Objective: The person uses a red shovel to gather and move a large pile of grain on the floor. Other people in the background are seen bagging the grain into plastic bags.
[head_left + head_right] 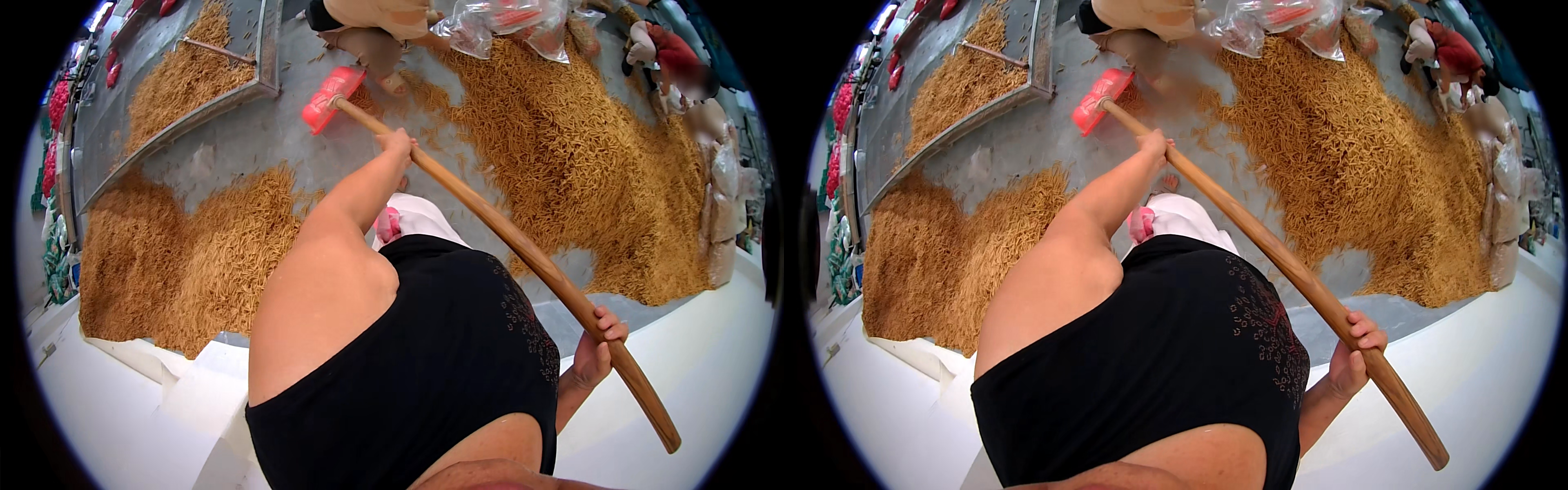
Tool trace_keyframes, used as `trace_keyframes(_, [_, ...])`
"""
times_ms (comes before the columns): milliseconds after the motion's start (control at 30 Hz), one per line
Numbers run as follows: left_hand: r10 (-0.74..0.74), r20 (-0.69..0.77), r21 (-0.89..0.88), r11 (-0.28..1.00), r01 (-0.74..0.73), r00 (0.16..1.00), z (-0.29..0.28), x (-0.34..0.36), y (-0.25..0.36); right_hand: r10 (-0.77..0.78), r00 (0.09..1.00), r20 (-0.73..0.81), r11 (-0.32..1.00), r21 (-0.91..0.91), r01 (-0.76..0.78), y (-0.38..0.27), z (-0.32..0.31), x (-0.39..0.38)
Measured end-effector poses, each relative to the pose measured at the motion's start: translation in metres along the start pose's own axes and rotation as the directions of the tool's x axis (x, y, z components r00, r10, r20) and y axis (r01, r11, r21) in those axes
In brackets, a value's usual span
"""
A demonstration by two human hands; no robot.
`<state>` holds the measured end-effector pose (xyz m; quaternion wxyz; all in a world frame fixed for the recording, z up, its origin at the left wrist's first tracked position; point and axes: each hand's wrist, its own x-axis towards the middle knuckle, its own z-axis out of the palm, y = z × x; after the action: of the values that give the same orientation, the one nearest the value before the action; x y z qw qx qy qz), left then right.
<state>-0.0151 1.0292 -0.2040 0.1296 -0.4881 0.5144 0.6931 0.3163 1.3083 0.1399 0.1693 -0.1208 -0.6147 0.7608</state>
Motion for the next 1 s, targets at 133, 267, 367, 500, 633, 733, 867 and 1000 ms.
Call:
trace_keyframes(133, [-0.005,0.038,0.019,1.0,0.005,0.999,0.008,-0.022,-0.037,-0.017,1.0,-0.022,1.0,0.005,0.017,-0.006,-0.039,-0.022])
trace_keyframes(267, [-0.017,0.025,-0.031,0.999,0.018,1.0,0.018,-0.035,-0.056,-0.048,0.999,-0.002,0.999,-0.015,0.048,-0.011,-0.058,-0.042])
trace_keyframes(367, [-0.027,-0.032,-0.094,0.995,0.024,0.999,0.017,-0.029,-0.052,-0.064,0.998,-0.004,0.998,-0.02,0.064,0.002,-0.065,-0.046])
trace_keyframes(500, [0.028,0.007,-0.167,0.986,-0.026,1.0,0.008,0.015,-0.038,0.035,0.999,0.034,0.998,0.045,-0.037,0.026,-0.063,-0.033])
trace_keyframes(633, [0.077,0.152,-0.227,0.973,-0.041,0.985,0.011,0.029,-0.004,0.142,0.983,0.118,0.987,0.065,-0.15,0.065,-0.041,0.006])
trace_keyframes(733, [0.154,-0.023,-0.141,0.978,-0.156,0.988,0.023,0.062,-0.03,0.184,0.968,0.171,0.976,0.083,-0.201,0.084,-0.039,0.011])
trace_keyframes(867, [0.25,-0.221,0.239,0.951,-0.196,0.943,0.045,-0.004,-0.043,0.189,0.979,0.069,0.978,0.071,-0.194,0.062,-0.061,-0.009])
trace_keyframes(1000, [0.255,-0.252,0.413,0.901,-0.134,0.934,0.055,-0.087,-0.095,0.135,0.99,-0.037,0.989,0.061,-0.133,0.023,-0.117,-0.036])
